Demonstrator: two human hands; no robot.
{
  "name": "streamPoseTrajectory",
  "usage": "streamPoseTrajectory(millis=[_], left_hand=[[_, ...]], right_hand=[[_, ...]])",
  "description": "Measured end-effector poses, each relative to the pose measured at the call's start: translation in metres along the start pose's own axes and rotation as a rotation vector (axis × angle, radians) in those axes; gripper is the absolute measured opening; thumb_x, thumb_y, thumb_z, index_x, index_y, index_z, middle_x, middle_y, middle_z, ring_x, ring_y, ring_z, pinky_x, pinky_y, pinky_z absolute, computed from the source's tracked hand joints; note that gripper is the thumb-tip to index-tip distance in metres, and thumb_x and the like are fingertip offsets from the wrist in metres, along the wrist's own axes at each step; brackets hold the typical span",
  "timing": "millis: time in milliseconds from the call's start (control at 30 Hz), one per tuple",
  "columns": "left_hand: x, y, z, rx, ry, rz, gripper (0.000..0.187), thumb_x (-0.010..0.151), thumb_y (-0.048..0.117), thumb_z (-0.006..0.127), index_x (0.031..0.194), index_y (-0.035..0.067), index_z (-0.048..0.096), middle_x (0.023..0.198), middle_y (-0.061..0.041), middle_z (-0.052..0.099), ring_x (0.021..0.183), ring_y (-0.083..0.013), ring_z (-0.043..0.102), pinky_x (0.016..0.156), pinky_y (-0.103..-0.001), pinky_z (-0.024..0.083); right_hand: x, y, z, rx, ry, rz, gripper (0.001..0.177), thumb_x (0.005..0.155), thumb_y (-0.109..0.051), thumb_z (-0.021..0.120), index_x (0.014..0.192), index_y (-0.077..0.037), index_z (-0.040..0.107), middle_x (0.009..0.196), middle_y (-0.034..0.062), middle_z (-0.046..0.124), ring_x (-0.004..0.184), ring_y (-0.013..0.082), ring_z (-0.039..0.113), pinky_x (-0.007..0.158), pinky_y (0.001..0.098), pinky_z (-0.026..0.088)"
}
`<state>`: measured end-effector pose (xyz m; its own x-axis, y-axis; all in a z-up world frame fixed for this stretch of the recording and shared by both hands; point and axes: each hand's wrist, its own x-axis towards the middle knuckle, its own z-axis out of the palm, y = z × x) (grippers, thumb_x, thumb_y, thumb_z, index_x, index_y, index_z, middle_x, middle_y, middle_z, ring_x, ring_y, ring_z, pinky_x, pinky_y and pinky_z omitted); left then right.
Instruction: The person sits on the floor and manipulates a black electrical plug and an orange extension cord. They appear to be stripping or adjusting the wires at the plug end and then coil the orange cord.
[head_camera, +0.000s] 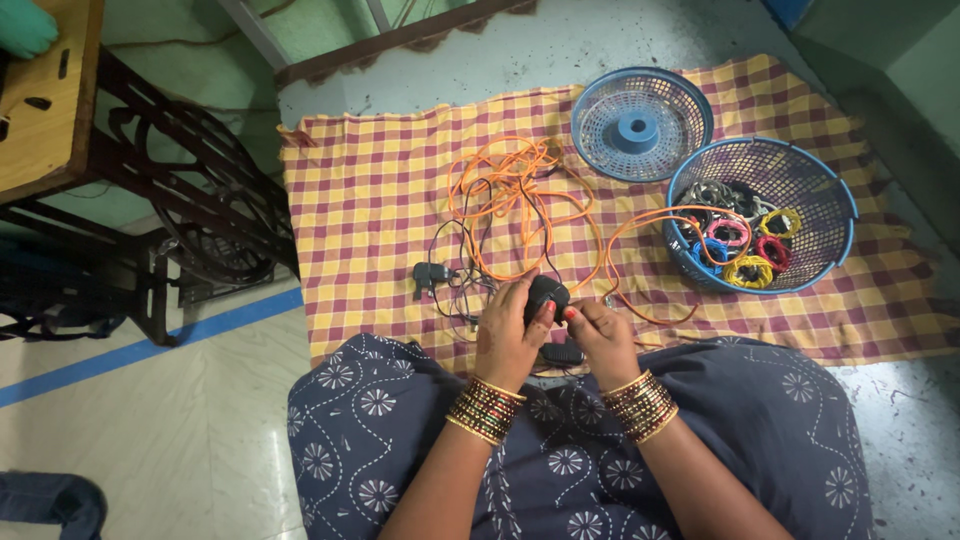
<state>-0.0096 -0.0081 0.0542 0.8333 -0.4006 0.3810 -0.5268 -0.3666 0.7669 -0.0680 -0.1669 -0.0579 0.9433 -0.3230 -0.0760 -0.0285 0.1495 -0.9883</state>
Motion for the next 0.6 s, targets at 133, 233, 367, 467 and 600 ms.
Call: streamPoseTrajectory(millis=[133, 233, 367, 467, 600], left_hand=[[0.001, -0.007, 0.007, -0.011, -0.011, -0.099, 0.05, 0.097, 0.039, 0.067, 0.13, 0.001, 0.063, 0.112, -0.02, 0.071, 0.104, -0.0363, 0.069, 0.088, -0.043, 0.054], [0.0, -0.011, 0.011, -0.08, -0.018, -0.202, 0.047, 0.097, 0.039, 0.067, 0.125, 0.001, 0.066, 0.107, -0.018, 0.074, 0.098, -0.0326, 0.073, 0.084, -0.039, 0.056], [-0.003, -0.018, 0.013, -0.259, 0.013, -0.297, 0.039, 0.096, 0.034, 0.068, 0.118, 0.001, 0.07, 0.1, -0.014, 0.077, 0.089, -0.022, 0.075, 0.079, -0.032, 0.057], [-0.004, -0.026, 0.018, -0.335, 0.023, -0.331, 0.035, 0.096, 0.029, 0.069, 0.116, 0.0, 0.071, 0.098, -0.011, 0.077, 0.087, -0.0157, 0.073, 0.079, -0.029, 0.056], [-0.006, -0.036, 0.024, -0.377, 0.041, -0.327, 0.034, 0.098, 0.028, 0.069, 0.113, -0.003, 0.07, 0.097, -0.009, 0.075, 0.086, -0.0134, 0.07, 0.078, -0.029, 0.056]], right_hand=[[-0.003, -0.006, 0.003, 0.005, 0.018, 0.048, 0.02, 0.101, -0.019, 0.062, 0.095, -0.003, 0.071, 0.068, -0.0076, 0.054, 0.06, 0.0013, 0.044, 0.052, 0.0207, 0.034], [-0.004, -0.01, 0.004, 0.017, 0.026, 0.059, 0.021, 0.101, -0.02, 0.063, 0.09, -0.003, 0.069, 0.066, -0.0079, 0.052, 0.057, 0.0014, 0.042, 0.05, 0.0212, 0.032], [-0.005, -0.013, 0.006, 0.043, 0.007, 0.055, 0.025, 0.102, -0.02, 0.063, 0.085, -0.002, 0.068, 0.063, -0.0074, 0.05, 0.054, 0.0017, 0.04, 0.048, 0.0219, 0.03], [-0.005, -0.016, 0.007, 0.083, 0.003, 0.052, 0.027, 0.102, -0.02, 0.065, 0.082, -0.002, 0.065, 0.062, -0.0072, 0.048, 0.053, 0.002, 0.038, 0.048, 0.0226, 0.029], [-0.006, -0.023, 0.008, 0.049, 0.018, 0.073, 0.023, 0.099, -0.02, 0.064, 0.085, -0.003, 0.068, 0.06, -0.0061, 0.049, 0.052, 0.0029, 0.041, 0.048, 0.0228, 0.03]])
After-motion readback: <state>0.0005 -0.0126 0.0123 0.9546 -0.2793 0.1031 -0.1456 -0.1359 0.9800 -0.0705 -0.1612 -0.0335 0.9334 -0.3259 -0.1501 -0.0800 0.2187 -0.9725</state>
